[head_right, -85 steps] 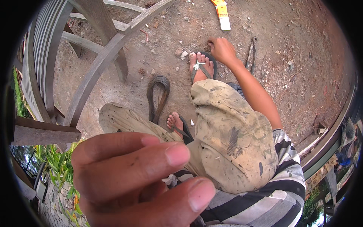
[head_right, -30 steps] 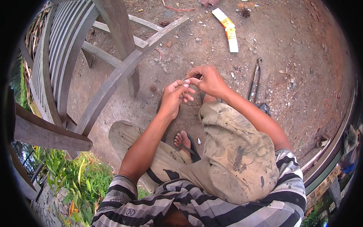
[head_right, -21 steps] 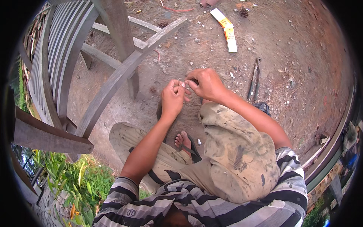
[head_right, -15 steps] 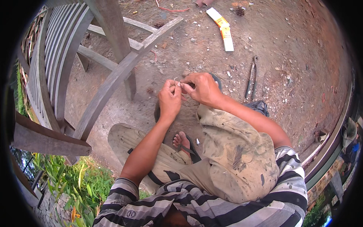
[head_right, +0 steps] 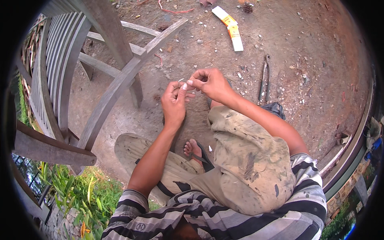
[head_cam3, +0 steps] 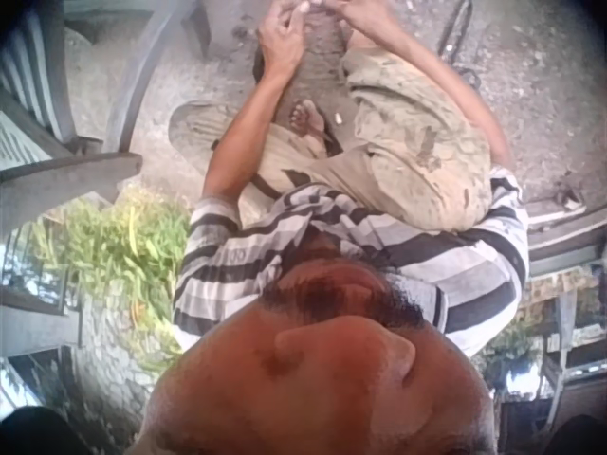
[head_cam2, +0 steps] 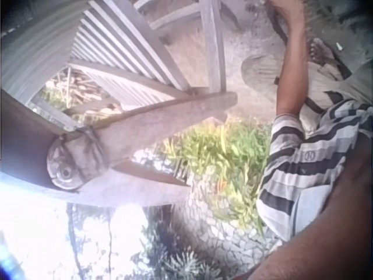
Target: The person repairs a wooden chair by hand, inserting and tightening wire or small metal fasteners at the joint between the seat and backrest. They repeatedly adjust the wire, use pliers to pull and secure it, and reposition the chair to access different angles.
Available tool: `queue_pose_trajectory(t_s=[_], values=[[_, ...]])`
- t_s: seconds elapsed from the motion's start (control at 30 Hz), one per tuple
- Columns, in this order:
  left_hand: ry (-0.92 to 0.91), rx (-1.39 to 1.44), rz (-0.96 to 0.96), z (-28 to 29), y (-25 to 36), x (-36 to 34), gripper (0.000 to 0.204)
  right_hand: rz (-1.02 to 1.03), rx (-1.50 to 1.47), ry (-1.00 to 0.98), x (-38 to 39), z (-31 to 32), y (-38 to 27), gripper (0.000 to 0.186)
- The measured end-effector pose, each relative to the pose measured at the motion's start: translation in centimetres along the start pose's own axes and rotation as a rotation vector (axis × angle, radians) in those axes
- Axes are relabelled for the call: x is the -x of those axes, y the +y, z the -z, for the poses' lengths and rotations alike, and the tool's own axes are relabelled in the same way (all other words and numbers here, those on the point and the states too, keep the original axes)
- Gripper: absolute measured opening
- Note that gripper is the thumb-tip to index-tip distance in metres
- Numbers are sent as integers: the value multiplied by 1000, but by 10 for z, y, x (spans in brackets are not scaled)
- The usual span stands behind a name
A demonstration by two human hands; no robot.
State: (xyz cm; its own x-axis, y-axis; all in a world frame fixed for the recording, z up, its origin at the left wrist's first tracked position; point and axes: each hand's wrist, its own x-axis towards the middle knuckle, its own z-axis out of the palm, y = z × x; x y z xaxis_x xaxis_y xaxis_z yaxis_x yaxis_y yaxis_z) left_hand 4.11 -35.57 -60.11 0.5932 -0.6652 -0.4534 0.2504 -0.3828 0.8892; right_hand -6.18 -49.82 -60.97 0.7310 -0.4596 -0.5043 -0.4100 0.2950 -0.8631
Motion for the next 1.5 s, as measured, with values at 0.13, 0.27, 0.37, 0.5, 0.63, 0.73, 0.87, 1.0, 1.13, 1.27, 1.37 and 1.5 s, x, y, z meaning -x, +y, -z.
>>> queue_pose_trajectory(t_s=[0.13, 0.27, 0.37, 0.5, 0.63, 0.73, 0.87, 1.0, 1.13, 1.27, 1.37, 1.5], values=[[-79, 257, 138, 7, 5, -7, 19, 109, 195, 53, 0, 5, -5, 16], [-166, 376, 241, 19, -1, -10, 19, 202, 312, 12, 3, 8, -20, 14], [-206, 453, 265, 21, -3, -11, 18, 159, 287, -22, 6, 7, -25, 12], [-202, 567, 262, 20, -1, -9, 16, 145, 107, -19, 5, 2, -20, 11], [-168, 643, 244, 17, -6, -9, 14, 215, 237, 53, 12, -4, -26, 11], [-122, 672, 234, 14, -6, -6, 13, 299, 297, 76, 17, -8, -27, 12], [-89, 668, 194, 11, -10, -8, 14, 289, 371, 33, 24, -14, -31, 13], [-44, 696, 153, 9, -2, -7, 11, 252, 265, 50, 22, -17, -33, 13], [-38, 725, 158, 10, 2, -8, 9, 165, 95, 55, 16, -15, -24, 14], [-66, 668, 201, 15, -4, -10, 14, 158, 123, 6, 9, -7, -18, 14], [-91, 597, 223, 17, -4, -13, 14, 184, 200, 3, 8, 1, -24, 14], [-153, 519, 254, 14, 0, -12, 11, 240, 188, 11, 2, 4, -25, 17]])
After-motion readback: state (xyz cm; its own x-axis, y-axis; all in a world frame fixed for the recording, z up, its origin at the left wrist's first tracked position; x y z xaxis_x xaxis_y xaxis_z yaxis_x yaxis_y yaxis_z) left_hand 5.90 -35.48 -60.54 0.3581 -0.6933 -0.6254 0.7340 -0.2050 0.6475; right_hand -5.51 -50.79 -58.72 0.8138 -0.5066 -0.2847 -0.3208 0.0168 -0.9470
